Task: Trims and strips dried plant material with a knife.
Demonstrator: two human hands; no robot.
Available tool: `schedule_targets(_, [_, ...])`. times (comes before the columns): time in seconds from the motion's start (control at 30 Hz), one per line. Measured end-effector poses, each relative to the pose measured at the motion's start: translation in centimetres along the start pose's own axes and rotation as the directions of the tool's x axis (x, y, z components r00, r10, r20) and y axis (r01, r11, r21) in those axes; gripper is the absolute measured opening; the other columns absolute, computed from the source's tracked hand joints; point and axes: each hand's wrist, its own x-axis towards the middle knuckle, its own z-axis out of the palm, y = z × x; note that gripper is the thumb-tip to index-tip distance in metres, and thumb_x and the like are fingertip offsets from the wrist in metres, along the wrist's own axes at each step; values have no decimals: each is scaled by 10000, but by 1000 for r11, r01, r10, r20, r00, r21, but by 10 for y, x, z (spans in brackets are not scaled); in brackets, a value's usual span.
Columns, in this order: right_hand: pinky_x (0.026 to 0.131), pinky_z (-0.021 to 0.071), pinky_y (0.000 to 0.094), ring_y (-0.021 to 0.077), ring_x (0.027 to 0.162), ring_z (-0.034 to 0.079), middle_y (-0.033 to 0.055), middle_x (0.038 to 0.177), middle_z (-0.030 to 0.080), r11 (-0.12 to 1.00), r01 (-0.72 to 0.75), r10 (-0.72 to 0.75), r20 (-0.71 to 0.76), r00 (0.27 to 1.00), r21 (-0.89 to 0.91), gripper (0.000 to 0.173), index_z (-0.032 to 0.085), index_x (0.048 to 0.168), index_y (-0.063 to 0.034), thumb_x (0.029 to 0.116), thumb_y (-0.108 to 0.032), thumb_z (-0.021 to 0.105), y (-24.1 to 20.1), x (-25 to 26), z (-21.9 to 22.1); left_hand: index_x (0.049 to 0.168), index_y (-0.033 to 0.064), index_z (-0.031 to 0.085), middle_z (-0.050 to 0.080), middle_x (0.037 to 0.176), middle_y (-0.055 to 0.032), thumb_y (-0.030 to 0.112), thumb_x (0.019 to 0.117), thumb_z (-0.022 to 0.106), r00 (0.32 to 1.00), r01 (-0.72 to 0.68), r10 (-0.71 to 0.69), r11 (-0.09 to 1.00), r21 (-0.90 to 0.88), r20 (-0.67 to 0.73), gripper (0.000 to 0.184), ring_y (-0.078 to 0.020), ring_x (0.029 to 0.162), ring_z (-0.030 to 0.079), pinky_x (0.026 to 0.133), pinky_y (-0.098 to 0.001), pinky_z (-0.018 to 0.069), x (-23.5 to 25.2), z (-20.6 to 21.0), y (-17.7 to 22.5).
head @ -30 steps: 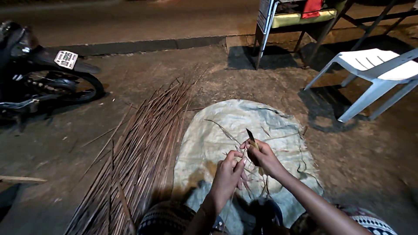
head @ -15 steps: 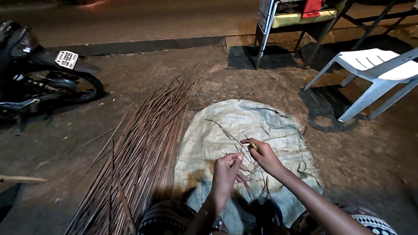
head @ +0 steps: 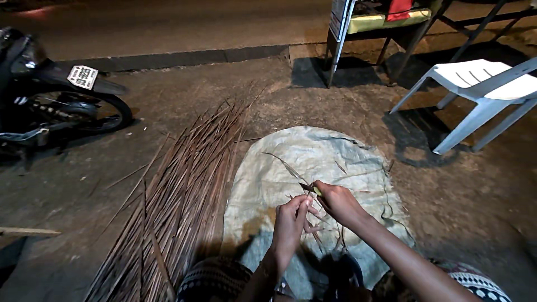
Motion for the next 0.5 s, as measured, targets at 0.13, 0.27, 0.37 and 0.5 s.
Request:
schedule_targets(0.13, [692, 536, 581, 446, 813, 705, 237, 901, 700, 1000, -25, 26, 25, 999, -18, 194, 633, 1151, 22, 1000, -56, 541, -2, 1, -2, 1176, -35, 685, 759, 856, -17, 84, 1062, 513, 999, -37, 38, 999, 37, -5, 239, 23, 489, 543, 493, -160, 472, 1, 0, -3])
schedule_targets(0.27, [783, 542, 586, 460, 909, 700, 254, 982, 692, 998, -63, 61, 114, 992, 18, 231, 577, 1233, 23, 1035, -47, 480, 2, 8, 2, 1183, -51, 689, 762, 864, -44, 64, 1056, 509, 998, -65, 67, 994, 93, -22, 249, 1, 487, 559, 498, -183, 495, 3, 2, -3])
schedule_targets(0.37, [830, 528, 595, 464, 941, 686, 271, 984, 682, 996, -41, 23, 220, 975, 75, 249, 565, 1258, 28, 1043, -61, 478, 24, 19, 14, 1191, -59, 686, 763, 867, -54, 54, 1057, 492, 999, -30, 33, 991, 133, -19, 261, -18, 492, 566, 513, -204, 505, 5, 5, -12])
schedule_targets(0.5, [878, 507, 595, 453, 995, 668, 275, 1024, 669, 995, -87, 62, 400, 914, 43, 263, 586, 1253, 7, 1081, -142, 454, 42, 28, 34, 1212, -58, 678, 757, 858, -52, 72, 1076, 477, 991, 134, -134, 985, 113, -2, 275, -16, 490, 534, 521, -206, 480, 4, 12, -30])
